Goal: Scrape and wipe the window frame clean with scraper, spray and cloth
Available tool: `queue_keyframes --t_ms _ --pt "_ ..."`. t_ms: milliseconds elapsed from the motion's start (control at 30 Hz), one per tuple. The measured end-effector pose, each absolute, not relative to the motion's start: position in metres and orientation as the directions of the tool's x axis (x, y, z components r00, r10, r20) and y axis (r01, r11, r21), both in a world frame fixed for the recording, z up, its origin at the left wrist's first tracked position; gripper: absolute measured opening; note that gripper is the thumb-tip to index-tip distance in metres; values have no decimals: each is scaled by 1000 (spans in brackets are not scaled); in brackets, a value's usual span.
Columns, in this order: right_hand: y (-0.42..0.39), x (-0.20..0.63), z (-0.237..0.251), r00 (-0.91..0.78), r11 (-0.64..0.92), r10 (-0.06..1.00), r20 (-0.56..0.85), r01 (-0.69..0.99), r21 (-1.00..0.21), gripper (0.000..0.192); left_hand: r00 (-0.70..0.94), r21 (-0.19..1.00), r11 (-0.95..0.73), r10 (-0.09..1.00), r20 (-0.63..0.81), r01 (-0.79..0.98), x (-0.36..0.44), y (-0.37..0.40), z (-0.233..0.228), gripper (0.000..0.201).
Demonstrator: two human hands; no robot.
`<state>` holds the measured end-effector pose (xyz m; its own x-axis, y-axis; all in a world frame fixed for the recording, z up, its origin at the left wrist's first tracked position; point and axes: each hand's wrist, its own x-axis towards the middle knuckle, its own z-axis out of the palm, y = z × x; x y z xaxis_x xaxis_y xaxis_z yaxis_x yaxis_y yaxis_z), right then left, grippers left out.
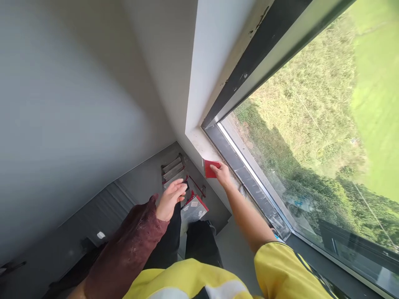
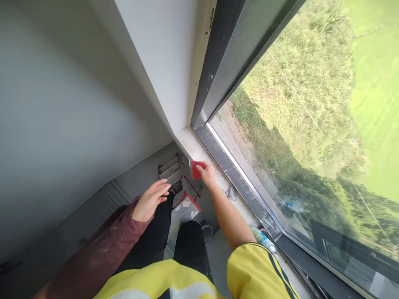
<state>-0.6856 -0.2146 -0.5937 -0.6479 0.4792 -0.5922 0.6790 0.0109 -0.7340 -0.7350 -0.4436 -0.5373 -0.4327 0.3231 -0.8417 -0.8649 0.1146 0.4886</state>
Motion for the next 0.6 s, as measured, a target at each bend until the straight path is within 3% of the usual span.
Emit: queue_keyframes --t_ms 67,167,233,333,600 --pt "-229 -678 -572 -611 -333 350 -710 628 -704 36 -492 541 73 328 -806 -838 -737 -433 -536 70" --pt "-241 -675 -544 -621 -543 152 -769 598 -590 40 -514 567 -33 470 -718 -823 -740 -416 -533 69" --pt "-244 -673 -533 -624 -579 109 -773 593 -560 40 -489 544 -59 527 -695 -837 -739 -407 -532 56" --pt "-243 -668 -527 -627 -589 121 -770 579 -564 38 -468 519 -23 467 -750 -854 -736 -400 -532 43" --pt "-243 -645 -521 -598 -632 152 -787 553 -543 41 -514 550 10 343 -786 -835 -730 -404 -533 48"
